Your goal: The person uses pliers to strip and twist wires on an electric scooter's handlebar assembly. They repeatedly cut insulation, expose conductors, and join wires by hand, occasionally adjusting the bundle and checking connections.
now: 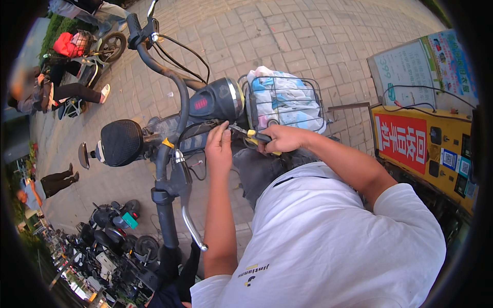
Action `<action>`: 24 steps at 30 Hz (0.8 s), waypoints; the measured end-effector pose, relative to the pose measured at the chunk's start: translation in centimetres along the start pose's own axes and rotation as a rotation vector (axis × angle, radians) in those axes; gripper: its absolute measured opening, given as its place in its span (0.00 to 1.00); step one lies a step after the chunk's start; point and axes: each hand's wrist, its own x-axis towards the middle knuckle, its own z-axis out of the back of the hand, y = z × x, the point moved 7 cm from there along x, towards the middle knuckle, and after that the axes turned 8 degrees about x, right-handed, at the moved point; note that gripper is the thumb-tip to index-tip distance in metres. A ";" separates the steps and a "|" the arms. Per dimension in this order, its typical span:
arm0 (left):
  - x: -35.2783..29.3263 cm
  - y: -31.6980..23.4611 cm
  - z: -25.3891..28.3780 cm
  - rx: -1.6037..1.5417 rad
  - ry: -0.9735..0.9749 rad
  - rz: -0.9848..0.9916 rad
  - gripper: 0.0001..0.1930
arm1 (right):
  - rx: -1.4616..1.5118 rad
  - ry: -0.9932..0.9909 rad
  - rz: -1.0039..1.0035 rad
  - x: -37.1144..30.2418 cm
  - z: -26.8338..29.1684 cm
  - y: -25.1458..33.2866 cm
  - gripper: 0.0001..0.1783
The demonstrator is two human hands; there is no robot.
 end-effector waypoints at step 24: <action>1.4 2.0 -3.7 -0.620 0.031 0.188 0.16 | -0.326 -0.390 0.204 -1.2 -1.6 0.5 0.10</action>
